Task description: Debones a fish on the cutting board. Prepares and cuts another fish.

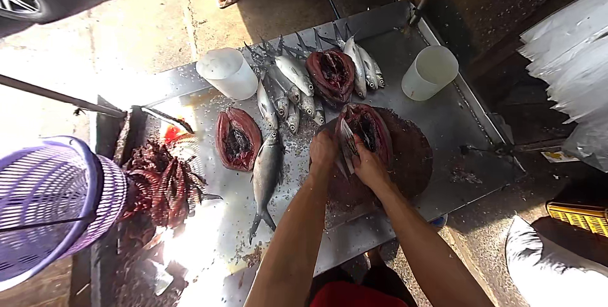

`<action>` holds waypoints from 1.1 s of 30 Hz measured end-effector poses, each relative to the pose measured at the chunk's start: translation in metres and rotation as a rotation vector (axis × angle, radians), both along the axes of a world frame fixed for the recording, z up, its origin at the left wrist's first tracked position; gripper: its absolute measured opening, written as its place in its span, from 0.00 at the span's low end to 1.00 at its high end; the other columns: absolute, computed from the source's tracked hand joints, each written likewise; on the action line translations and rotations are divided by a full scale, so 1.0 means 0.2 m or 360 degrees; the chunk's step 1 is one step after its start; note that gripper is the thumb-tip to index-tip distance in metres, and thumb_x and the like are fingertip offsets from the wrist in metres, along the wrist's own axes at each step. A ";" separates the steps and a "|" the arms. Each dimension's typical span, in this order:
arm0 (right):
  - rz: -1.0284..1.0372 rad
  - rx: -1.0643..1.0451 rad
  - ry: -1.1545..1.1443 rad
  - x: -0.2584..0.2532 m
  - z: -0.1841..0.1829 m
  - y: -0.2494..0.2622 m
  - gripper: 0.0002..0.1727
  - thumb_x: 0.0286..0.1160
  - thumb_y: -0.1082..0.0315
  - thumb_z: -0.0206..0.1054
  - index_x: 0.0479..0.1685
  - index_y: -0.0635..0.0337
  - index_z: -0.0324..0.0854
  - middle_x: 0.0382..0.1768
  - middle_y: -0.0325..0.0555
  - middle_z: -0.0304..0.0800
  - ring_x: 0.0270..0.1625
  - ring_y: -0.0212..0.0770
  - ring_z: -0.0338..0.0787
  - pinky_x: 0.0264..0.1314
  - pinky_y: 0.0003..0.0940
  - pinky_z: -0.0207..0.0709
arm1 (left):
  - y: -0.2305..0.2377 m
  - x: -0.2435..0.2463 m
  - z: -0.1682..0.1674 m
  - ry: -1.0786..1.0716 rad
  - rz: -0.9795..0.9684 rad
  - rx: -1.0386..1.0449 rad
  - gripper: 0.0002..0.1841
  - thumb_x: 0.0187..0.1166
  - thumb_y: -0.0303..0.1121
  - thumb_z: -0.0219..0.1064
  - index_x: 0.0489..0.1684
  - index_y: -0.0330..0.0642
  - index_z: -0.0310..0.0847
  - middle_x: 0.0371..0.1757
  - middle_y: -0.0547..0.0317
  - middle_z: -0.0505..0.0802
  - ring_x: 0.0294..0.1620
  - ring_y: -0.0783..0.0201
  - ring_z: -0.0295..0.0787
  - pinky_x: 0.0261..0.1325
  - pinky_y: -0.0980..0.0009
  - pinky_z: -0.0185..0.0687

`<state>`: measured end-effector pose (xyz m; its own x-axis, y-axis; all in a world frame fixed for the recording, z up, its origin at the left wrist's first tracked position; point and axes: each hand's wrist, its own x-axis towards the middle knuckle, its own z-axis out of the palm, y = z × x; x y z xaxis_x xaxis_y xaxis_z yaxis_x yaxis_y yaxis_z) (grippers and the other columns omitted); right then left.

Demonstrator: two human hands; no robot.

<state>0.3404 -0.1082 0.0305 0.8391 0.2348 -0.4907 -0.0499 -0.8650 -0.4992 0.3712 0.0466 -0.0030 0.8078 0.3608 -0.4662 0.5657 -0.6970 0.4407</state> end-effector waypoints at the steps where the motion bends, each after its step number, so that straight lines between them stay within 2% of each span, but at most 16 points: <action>1: 0.0006 -0.0034 0.0021 0.03 -0.02 0.03 0.36 0.91 0.58 0.51 0.98 0.41 0.46 0.58 0.57 0.93 0.61 0.58 0.92 0.68 0.58 0.80 | 0.00 0.00 0.00 0.0014 -0.0006 0.0003 0.15 0.83 0.44 0.63 0.52 0.44 0.88 0.50 0.40 0.94 0.55 0.38 0.91 0.54 0.34 0.83; 6: 0.0027 -0.0192 0.0080 0.07 0.01 0.12 0.37 0.89 0.58 0.50 0.98 0.36 0.44 0.59 0.56 0.92 0.62 0.59 0.91 0.66 0.60 0.81 | 0.01 0.02 0.02 0.0095 -0.0093 -0.0001 0.14 0.83 0.43 0.63 0.51 0.43 0.87 0.52 0.40 0.93 0.58 0.38 0.91 0.56 0.34 0.82; 11: 0.0082 -0.0351 0.0173 0.15 0.17 0.22 0.43 0.82 0.64 0.59 0.98 0.43 0.44 0.63 0.59 0.89 0.66 0.61 0.89 0.64 0.62 0.81 | 0.02 0.04 0.04 0.0176 -0.0146 0.0001 0.15 0.85 0.43 0.61 0.55 0.45 0.87 0.56 0.41 0.93 0.62 0.38 0.89 0.58 0.34 0.82; 13: 0.0077 -0.0387 0.0199 0.20 0.22 0.28 0.44 0.79 0.64 0.64 0.97 0.47 0.47 0.65 0.59 0.88 0.68 0.61 0.88 0.64 0.62 0.80 | 0.01 0.04 0.05 0.0182 -0.0137 0.0002 0.16 0.87 0.43 0.58 0.57 0.46 0.87 0.57 0.40 0.93 0.63 0.38 0.89 0.59 0.34 0.81; 16: 0.0021 -0.0369 0.0085 0.29 0.19 0.34 0.41 0.76 0.65 0.68 0.92 0.52 0.57 0.60 0.59 0.90 0.63 0.62 0.90 0.59 0.63 0.82 | -0.01 0.03 0.07 0.0165 -0.0111 0.0004 0.16 0.88 0.40 0.55 0.62 0.49 0.86 0.62 0.40 0.91 0.67 0.38 0.87 0.61 0.35 0.80; 18: -0.0003 -0.0343 0.0022 0.33 0.16 0.36 0.42 0.72 0.66 0.70 0.90 0.53 0.59 0.57 0.60 0.91 0.61 0.63 0.91 0.55 0.63 0.84 | 0.00 0.03 0.07 0.0155 -0.0122 0.0016 0.16 0.88 0.40 0.54 0.63 0.49 0.86 0.63 0.41 0.91 0.68 0.39 0.87 0.63 0.36 0.81; 19: 0.0013 -0.0348 0.0024 0.33 0.16 0.35 0.43 0.72 0.66 0.71 0.91 0.51 0.57 0.57 0.60 0.91 0.61 0.63 0.91 0.56 0.63 0.83 | 0.01 0.03 0.08 0.0151 -0.0129 0.0014 0.17 0.88 0.40 0.54 0.63 0.48 0.86 0.63 0.41 0.91 0.68 0.39 0.87 0.63 0.37 0.80; 22: 0.0146 -0.0406 0.0119 0.22 0.15 0.26 0.50 0.73 0.67 0.68 0.97 0.44 0.43 0.62 0.60 0.88 0.65 0.63 0.88 0.61 0.64 0.81 | 0.02 0.02 0.05 0.0130 -0.0161 -0.0014 0.16 0.86 0.43 0.59 0.60 0.46 0.87 0.60 0.42 0.92 0.66 0.40 0.88 0.63 0.37 0.81; 23: 0.0212 -0.0424 0.0143 0.17 0.15 0.22 0.51 0.73 0.67 0.67 0.98 0.43 0.42 0.64 0.61 0.87 0.66 0.64 0.88 0.62 0.65 0.81 | 0.02 0.02 0.04 0.0123 -0.0167 -0.0023 0.17 0.85 0.43 0.60 0.59 0.45 0.87 0.60 0.42 0.92 0.66 0.40 0.88 0.64 0.36 0.80; 25: 0.0349 -0.0467 0.0200 0.05 0.18 0.13 0.51 0.74 0.67 0.66 0.99 0.44 0.41 0.65 0.64 0.86 0.67 0.66 0.87 0.64 0.66 0.80 | 0.03 0.00 0.04 0.0106 -0.0204 -0.0014 0.17 0.84 0.43 0.60 0.58 0.43 0.87 0.60 0.41 0.92 0.66 0.40 0.88 0.64 0.37 0.80; 27: 0.0457 -0.0487 0.0258 -0.07 0.23 0.04 0.49 0.75 0.67 0.67 0.98 0.47 0.44 0.64 0.66 0.86 0.67 0.68 0.86 0.66 0.68 0.79 | 0.04 -0.04 0.04 0.0034 -0.0228 -0.0037 0.17 0.83 0.43 0.61 0.56 0.41 0.87 0.59 0.41 0.92 0.66 0.41 0.88 0.66 0.39 0.79; 30: 0.0475 -0.0411 0.0381 -0.23 0.28 -0.12 0.43 0.80 0.63 0.64 0.96 0.44 0.50 0.67 0.65 0.86 0.69 0.68 0.86 0.67 0.71 0.78 | 0.04 -0.14 0.02 -0.0197 -0.0096 -0.0219 0.17 0.80 0.43 0.64 0.51 0.39 0.87 0.51 0.45 0.93 0.59 0.47 0.90 0.64 0.43 0.81; 32: 0.0348 -0.0194 0.0419 -0.36 0.28 -0.29 0.40 0.84 0.61 0.62 0.96 0.44 0.52 0.73 0.62 0.83 0.69 0.63 0.87 0.72 0.67 0.77 | 0.00 -0.23 0.00 -0.0451 0.0146 -0.0567 0.15 0.79 0.40 0.64 0.50 0.37 0.86 0.42 0.49 0.93 0.47 0.53 0.91 0.57 0.49 0.84; 33: 0.0260 -0.0057 0.0403 -0.43 0.27 -0.37 0.39 0.86 0.61 0.62 0.96 0.45 0.52 0.73 0.61 0.83 0.63 0.60 0.91 0.68 0.63 0.82 | -0.02 -0.29 -0.01 -0.0606 0.0304 -0.0815 0.13 0.79 0.36 0.64 0.48 0.34 0.84 0.37 0.52 0.92 0.40 0.58 0.90 0.51 0.54 0.86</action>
